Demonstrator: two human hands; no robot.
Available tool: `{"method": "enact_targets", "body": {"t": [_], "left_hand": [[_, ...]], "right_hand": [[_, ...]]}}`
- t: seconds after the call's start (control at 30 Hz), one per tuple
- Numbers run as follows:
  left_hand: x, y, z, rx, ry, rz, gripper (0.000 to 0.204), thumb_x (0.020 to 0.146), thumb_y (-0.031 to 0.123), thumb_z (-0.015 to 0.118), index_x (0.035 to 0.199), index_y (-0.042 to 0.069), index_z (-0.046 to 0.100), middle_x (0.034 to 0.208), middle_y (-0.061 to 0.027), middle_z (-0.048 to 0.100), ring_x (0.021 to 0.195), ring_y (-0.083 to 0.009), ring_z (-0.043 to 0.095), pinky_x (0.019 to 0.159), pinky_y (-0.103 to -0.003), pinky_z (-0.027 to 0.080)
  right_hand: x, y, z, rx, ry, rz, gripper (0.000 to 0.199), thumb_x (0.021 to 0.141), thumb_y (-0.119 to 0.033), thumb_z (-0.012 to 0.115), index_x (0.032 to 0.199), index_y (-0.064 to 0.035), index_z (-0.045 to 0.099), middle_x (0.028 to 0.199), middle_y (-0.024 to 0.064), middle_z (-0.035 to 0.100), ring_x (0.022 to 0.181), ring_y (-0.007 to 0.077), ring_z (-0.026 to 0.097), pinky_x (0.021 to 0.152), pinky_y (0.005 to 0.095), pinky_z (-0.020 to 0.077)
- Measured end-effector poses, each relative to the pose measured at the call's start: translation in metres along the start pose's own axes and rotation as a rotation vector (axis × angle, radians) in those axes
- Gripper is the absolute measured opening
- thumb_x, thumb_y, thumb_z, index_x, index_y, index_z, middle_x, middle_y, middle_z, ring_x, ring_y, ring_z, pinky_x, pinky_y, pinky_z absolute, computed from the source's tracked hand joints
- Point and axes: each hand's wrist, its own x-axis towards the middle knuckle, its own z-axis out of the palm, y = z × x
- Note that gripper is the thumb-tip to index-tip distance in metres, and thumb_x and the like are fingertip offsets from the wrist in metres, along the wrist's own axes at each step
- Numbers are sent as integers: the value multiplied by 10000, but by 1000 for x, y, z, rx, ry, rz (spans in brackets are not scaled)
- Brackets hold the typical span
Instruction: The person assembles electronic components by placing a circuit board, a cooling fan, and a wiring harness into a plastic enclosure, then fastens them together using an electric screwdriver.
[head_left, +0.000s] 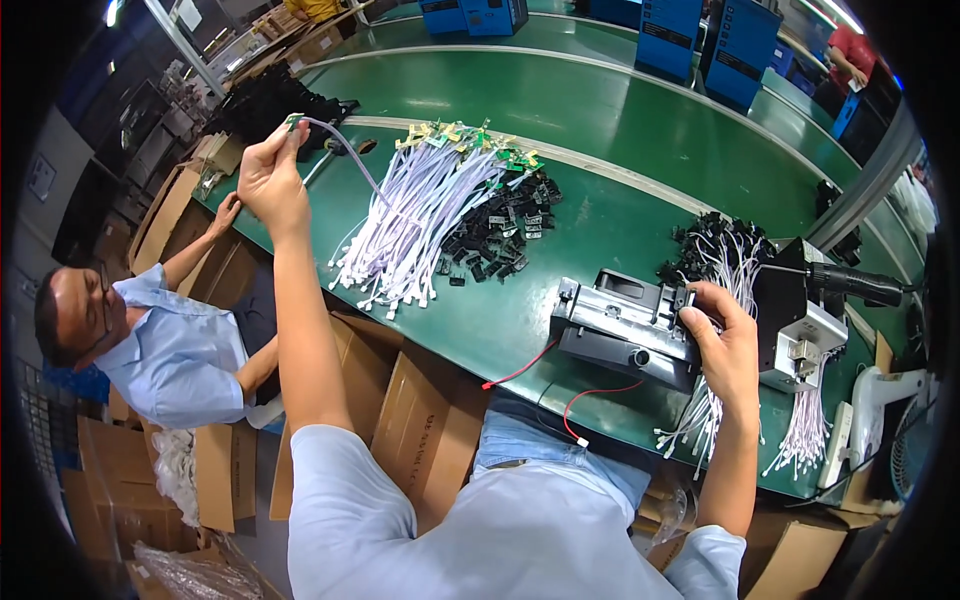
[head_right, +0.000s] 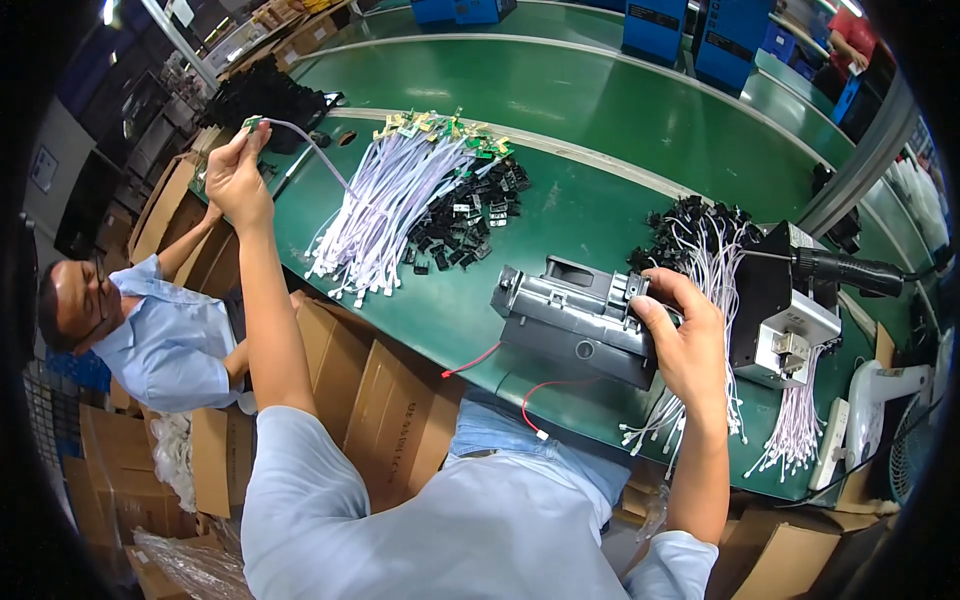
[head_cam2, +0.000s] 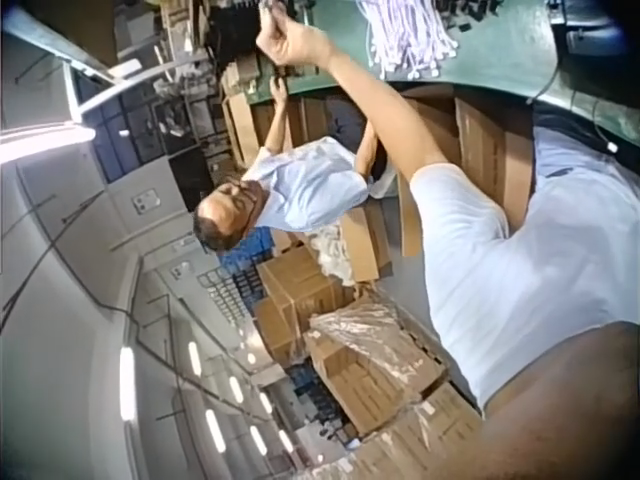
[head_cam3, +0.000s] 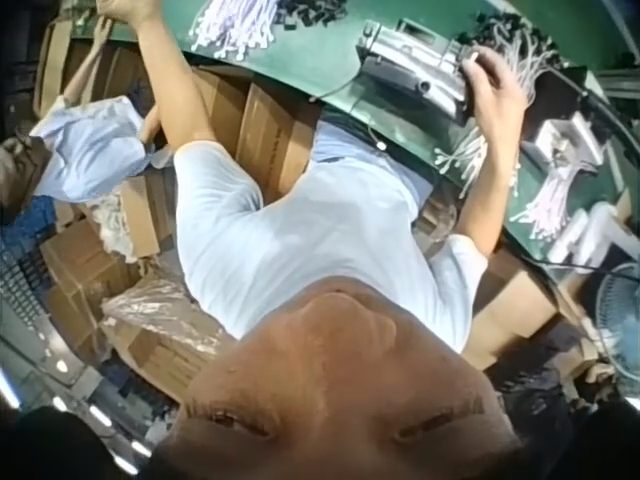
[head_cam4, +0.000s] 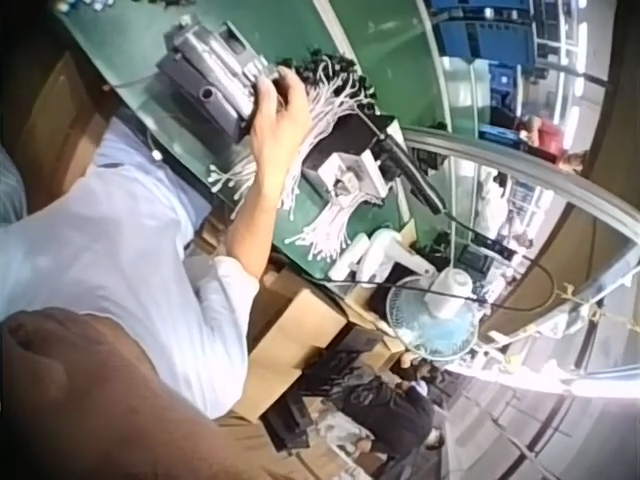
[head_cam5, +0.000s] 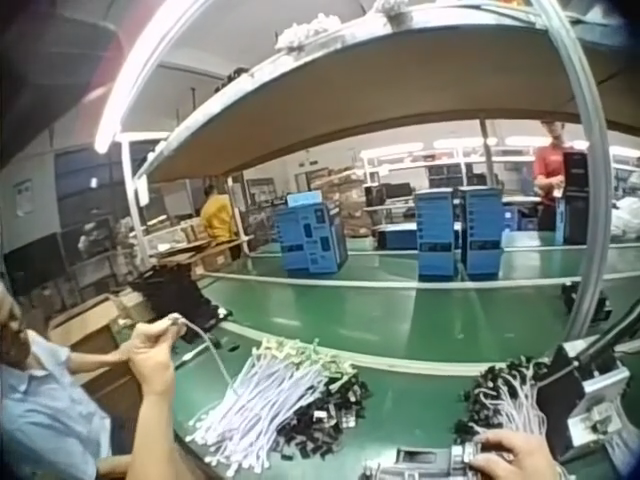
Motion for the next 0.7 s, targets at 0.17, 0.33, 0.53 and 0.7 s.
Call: {"method": "enact_targets", "body": {"t": [0.17,0.33,0.53,0.7], "left_hand": [[22,-7,10,45,47,22,59,852,-93,625,892,-54,604,926,-176,680,841,-225,692,817,-328,578],[47,36,30,-130,26,321,68,845,-90,632,880,-38,607,920,-191,682,818,-232,696,792,-332,587],[29,-19,18,39,-200,3,65,860,-69,626,917,-38,631,908,-125,686,848,-187,685,811,-293,564],[45,9,22,72,-82,20,97,880,-36,619,974,-40,599,887,-148,685,812,-213,697,770,-294,573]], "right_hand": [[1,-1,1,5,-3,2,245,867,-52,654,1103,1,618,889,18,614,830,82,556,781,226,458],[1,-1,1,-4,7,6,254,864,-59,661,1106,2,619,906,23,630,839,85,566,788,231,463],[1,0,3,15,-9,2,247,865,-49,653,1105,-3,621,903,20,625,844,85,567,789,230,463],[0,2,2,19,-9,1,245,867,-55,649,1105,-4,621,907,17,621,848,88,566,789,232,459]]}}
